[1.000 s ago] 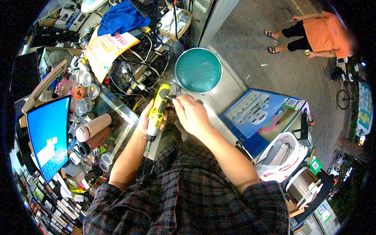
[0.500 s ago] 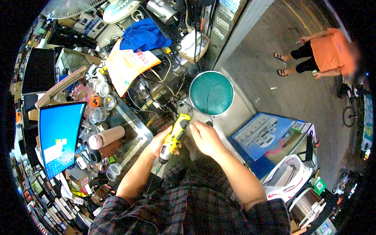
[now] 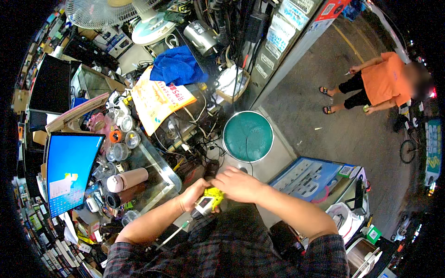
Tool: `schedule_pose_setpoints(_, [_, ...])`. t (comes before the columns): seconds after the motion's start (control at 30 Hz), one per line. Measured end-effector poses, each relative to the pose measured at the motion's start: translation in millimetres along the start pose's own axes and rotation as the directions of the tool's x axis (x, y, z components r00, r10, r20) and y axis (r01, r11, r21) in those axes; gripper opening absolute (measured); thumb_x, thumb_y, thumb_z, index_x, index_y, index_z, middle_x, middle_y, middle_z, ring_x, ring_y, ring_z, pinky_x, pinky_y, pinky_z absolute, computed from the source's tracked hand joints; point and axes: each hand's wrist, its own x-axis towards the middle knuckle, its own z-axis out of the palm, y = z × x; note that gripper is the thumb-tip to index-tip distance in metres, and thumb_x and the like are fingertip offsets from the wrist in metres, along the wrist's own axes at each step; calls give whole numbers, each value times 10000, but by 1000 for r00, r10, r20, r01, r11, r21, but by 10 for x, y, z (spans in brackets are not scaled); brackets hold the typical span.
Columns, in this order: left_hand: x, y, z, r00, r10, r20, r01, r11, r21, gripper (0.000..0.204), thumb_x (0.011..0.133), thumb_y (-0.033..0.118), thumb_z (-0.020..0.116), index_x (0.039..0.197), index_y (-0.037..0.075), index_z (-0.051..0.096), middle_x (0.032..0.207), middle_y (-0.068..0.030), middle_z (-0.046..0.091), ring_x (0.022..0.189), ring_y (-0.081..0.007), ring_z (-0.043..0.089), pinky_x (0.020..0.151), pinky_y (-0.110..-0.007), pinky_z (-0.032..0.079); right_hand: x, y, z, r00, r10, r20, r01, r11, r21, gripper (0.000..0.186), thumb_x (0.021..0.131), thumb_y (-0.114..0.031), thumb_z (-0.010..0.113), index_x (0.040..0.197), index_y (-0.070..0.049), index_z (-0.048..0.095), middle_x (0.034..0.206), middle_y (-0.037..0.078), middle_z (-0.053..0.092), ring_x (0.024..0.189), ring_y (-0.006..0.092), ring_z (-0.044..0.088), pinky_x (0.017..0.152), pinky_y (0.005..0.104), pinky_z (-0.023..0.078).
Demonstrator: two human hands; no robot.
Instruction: The person uses a screwdriver to remove screws from a yellow plastic component attached to a metal box. They then lift the box and hand it to a woman in an orange shirt. The person walks through a cluttered workshop, picks up a yellow power tool, and later handles a grey power drill, attaching a bit to it.
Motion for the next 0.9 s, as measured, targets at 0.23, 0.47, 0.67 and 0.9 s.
schedule_pose_setpoints(0.23, [-508, -67, -164, 993, 96, -62, -93, 995, 48, 888, 1043, 695, 356, 1636, 47, 228, 1480, -182, 509, 1255, -402, 616, 1088, -499, 487, -397, 354, 12, 907, 418, 49, -406, 840, 359, 594, 846, -165, 734, 1387, -54, 516, 1270, 200, 609, 1189, 394, 623, 1012, 462, 516])
schedule_pose_setpoints(0.47, [-407, -1110, -711, 844, 351, -406, -305, 936, 177, 802, 1058, 661, 385, 1554, 30, 400, 1414, -155, 561, 1178, -300, 634, 1032, -445, 504, 450, 735, -498, 733, 579, -358, -421, 799, 429, 717, 889, -223, 722, 1507, -30, 416, 1309, 287, 635, 1195, 426, 647, 1008, 469, 530])
schedule_pose_setpoints(0.67, [-470, -1235, -717, 590, 733, -338, -173, 524, 834, 620, 988, 400, 680, 1448, 15, 521, 1314, -220, 592, 1174, -377, 617, 1016, -440, 506, 1661, 1160, -1118, 662, 603, -445, -549, 795, 259, 713, 882, -300, 703, 1437, 60, 440, 1246, 311, 664, 1149, 430, 678, 1011, 485, 537])
schedule_pose_setpoints(0.9, [-673, -679, -896, 448, 888, 106, 73, -154, 985, 579, 871, 328, 798, 1334, 37, 608, 1225, -199, 604, 1116, -397, 589, 979, -463, 491, 2394, 1586, -1073, 607, 549, -575, -629, 774, 75, 809, 860, -335, 747, 1504, 1, 391, 1324, 309, 581, 1239, 460, 604, 1070, 487, 506])
